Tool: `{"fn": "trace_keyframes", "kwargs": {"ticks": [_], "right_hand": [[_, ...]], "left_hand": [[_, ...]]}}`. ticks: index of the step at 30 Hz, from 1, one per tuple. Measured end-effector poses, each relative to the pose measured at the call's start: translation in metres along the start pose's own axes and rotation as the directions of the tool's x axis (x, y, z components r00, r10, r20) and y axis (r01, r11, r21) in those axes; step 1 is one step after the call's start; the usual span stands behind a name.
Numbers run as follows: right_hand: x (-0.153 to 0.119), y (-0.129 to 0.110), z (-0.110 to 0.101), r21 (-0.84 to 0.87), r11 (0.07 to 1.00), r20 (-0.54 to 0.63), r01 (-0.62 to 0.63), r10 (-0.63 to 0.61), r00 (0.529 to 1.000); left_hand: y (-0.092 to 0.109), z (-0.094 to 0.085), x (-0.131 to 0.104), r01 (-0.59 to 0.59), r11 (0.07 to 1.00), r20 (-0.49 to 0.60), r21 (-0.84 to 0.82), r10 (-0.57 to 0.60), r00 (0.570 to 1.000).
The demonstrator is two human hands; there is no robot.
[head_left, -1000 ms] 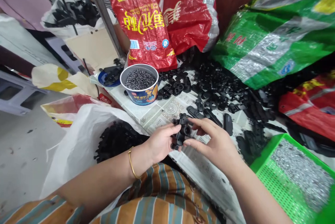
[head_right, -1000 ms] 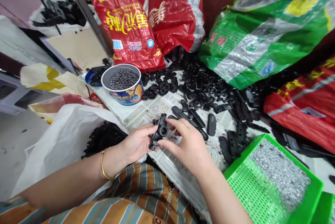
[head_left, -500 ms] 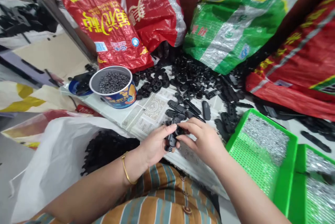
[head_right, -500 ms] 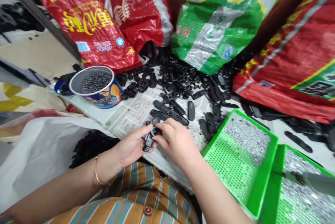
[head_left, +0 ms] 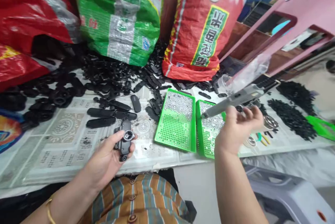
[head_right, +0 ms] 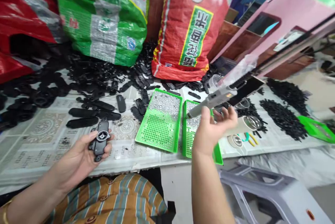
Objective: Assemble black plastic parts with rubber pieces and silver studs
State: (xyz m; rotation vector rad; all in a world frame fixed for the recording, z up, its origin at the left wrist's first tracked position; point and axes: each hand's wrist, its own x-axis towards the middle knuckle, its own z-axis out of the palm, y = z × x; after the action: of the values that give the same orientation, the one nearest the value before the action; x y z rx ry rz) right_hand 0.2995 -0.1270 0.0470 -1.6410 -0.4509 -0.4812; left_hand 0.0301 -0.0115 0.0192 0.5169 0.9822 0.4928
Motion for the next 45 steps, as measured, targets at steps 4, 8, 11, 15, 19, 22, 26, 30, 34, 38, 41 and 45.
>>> {"fn": "trace_keyframes", "kwargs": {"ticks": [4,8,11,15,19,22,26,30,34,38,41,45], "right_hand": [[0.024,0.014,0.006,-0.218,0.967,0.254,-0.135,0.19,0.948],[0.028,0.011,-0.007,-0.031,0.987,0.277,-0.157,0.159,0.947],[0.024,0.009,-0.023,0.215,0.954,0.303,-0.208,0.138,0.943],[0.015,0.02,-0.035,0.248,0.953,0.096,-0.175,0.156,0.983],[0.008,0.038,-0.039,0.282,0.955,0.0,-0.09,0.094,0.996],[0.007,0.046,-0.038,0.336,0.938,0.005,-0.082,0.085,0.996],[0.007,0.053,-0.035,0.366,0.927,0.006,-0.081,0.085,0.996],[0.007,0.057,-0.034,0.315,0.942,0.007,-0.114,0.118,0.993],[0.006,0.06,-0.032,0.318,0.941,0.011,-0.119,0.122,0.992],[0.006,0.06,-0.033,0.315,0.942,0.022,-0.119,0.119,0.993],[0.01,0.051,-0.034,0.347,0.931,0.015,-0.111,0.113,0.994],[0.01,0.019,-0.034,0.447,0.888,0.051,-0.105,0.092,0.994]], "left_hand": [[-0.012,0.019,-0.005,0.039,0.997,0.079,0.063,-0.044,0.996],[-0.019,0.029,-0.006,0.057,0.992,0.089,0.108,-0.067,0.994],[-0.023,0.035,-0.004,0.085,0.981,0.082,0.172,-0.101,0.991],[-0.027,0.046,-0.001,0.117,0.97,0.093,0.214,-0.139,0.986],[-0.032,0.053,-0.001,0.149,0.962,0.119,0.23,-0.18,0.977],[-0.034,0.055,-0.001,0.135,0.964,0.106,0.23,-0.162,0.981],[-0.035,0.056,0.001,0.13,0.965,0.108,0.23,-0.158,0.982],[-0.036,0.056,0.002,0.13,0.969,0.1,0.211,-0.154,0.983],[-0.037,0.055,0.002,0.141,0.971,0.081,0.192,-0.158,0.984],[-0.037,0.054,0.002,0.133,0.972,0.11,0.191,-0.156,0.982],[-0.036,0.055,0.001,0.137,0.967,0.118,0.213,-0.165,0.979],[-0.037,0.058,0.0,0.142,0.973,0.106,0.184,-0.164,0.981]]}}
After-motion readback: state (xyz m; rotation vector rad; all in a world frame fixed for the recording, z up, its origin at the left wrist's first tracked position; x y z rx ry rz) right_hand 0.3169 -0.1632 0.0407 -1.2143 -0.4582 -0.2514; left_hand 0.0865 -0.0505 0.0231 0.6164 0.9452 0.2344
